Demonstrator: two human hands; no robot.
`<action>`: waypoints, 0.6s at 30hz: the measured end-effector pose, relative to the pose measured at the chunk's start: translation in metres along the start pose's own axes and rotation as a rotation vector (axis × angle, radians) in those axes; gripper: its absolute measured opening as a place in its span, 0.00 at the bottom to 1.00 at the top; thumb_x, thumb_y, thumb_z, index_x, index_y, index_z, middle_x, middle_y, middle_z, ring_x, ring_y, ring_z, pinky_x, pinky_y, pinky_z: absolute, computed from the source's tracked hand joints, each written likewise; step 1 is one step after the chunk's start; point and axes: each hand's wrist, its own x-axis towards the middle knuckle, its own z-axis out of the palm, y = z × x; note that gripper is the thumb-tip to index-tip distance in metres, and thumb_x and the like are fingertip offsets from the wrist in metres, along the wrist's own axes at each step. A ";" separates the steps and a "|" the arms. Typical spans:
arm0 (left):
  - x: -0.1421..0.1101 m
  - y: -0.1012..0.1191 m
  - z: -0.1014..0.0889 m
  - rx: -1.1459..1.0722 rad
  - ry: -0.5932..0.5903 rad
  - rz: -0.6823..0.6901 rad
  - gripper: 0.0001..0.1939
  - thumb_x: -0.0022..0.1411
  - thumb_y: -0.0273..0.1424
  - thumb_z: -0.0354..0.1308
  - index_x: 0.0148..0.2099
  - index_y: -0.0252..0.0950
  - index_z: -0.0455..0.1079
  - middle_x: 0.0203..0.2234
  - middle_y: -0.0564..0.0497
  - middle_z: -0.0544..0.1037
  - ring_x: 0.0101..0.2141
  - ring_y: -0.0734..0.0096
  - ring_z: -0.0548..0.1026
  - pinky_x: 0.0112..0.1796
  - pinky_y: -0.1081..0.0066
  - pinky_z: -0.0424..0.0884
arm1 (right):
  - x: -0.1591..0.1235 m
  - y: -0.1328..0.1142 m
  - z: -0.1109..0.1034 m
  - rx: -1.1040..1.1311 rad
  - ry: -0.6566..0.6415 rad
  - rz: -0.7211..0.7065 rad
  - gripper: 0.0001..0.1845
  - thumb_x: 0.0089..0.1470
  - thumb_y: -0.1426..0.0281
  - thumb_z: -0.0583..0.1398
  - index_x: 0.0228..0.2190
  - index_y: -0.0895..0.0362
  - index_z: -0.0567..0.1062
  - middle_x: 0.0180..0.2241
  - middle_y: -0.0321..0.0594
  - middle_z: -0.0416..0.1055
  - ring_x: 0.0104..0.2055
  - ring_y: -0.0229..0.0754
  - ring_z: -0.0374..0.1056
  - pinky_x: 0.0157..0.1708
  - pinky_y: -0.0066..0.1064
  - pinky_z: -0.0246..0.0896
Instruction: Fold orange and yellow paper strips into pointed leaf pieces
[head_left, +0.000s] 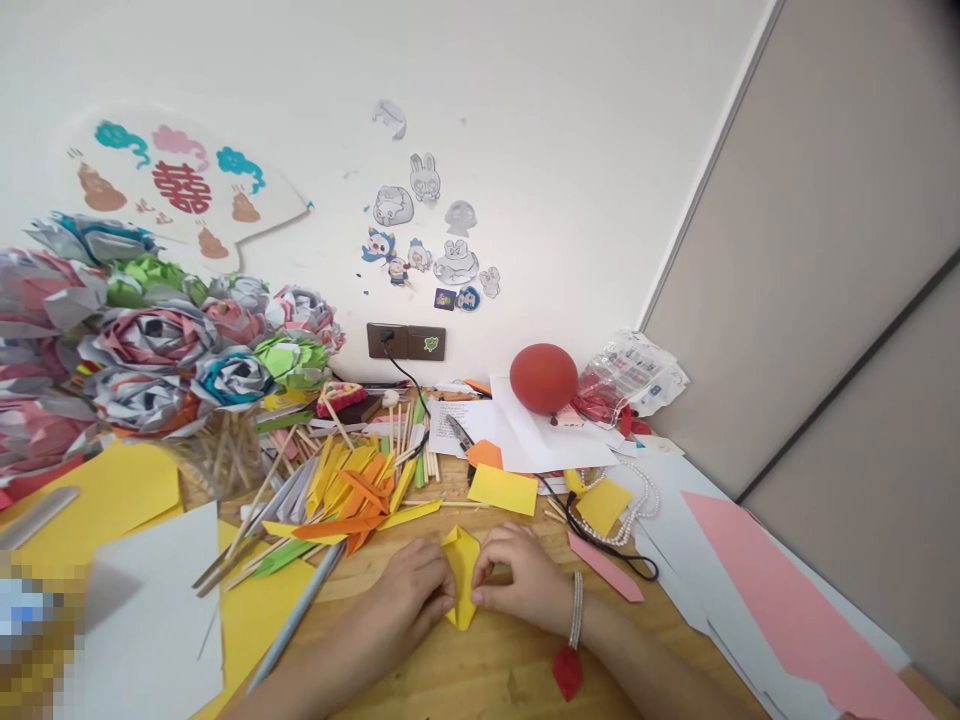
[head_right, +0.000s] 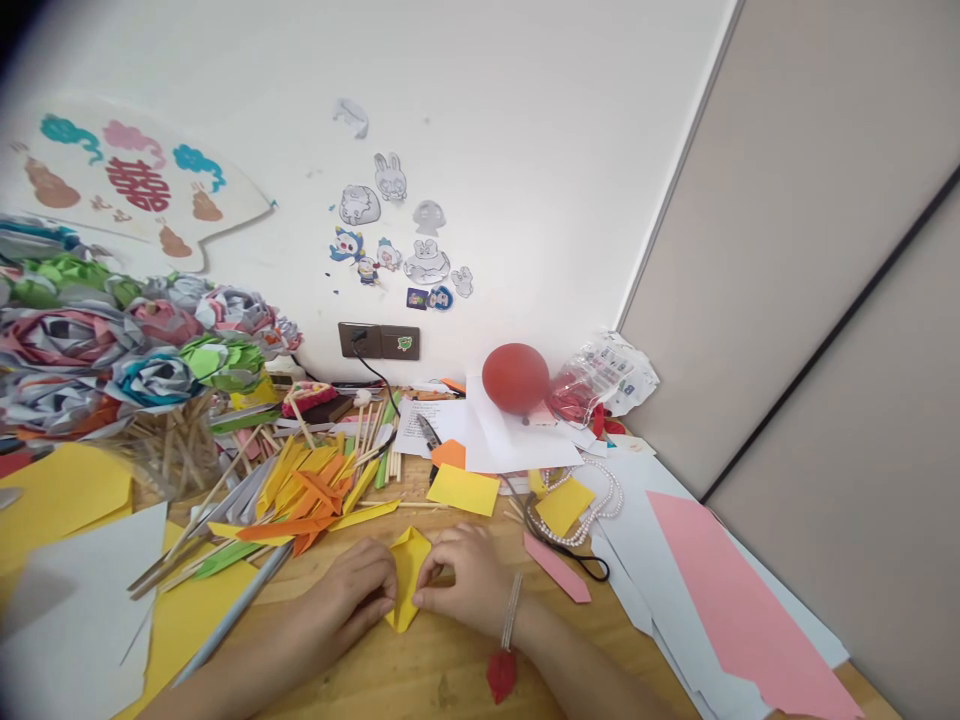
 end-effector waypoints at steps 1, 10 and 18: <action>0.001 0.001 0.003 0.027 0.031 -0.014 0.09 0.63 0.27 0.48 0.30 0.37 0.64 0.30 0.51 0.70 0.34 0.67 0.68 0.37 0.69 0.66 | 0.000 -0.001 0.001 -0.002 0.012 0.020 0.09 0.39 0.69 0.70 0.24 0.54 0.75 0.29 0.31 0.69 0.36 0.40 0.64 0.40 0.32 0.53; 0.005 0.000 0.019 0.138 0.125 -0.092 0.07 0.61 0.25 0.50 0.30 0.37 0.65 0.30 0.51 0.70 0.34 0.64 0.68 0.37 0.65 0.66 | -0.002 -0.012 0.006 -0.032 0.082 0.088 0.08 0.41 0.74 0.67 0.21 0.56 0.71 0.26 0.30 0.67 0.36 0.40 0.62 0.39 0.31 0.49; 0.005 0.000 0.025 0.183 0.158 -0.111 0.07 0.60 0.24 0.51 0.30 0.37 0.65 0.29 0.51 0.70 0.33 0.64 0.67 0.36 0.65 0.65 | -0.005 -0.016 0.010 -0.079 0.113 0.098 0.09 0.42 0.74 0.66 0.21 0.56 0.70 0.28 0.31 0.66 0.36 0.40 0.61 0.38 0.31 0.48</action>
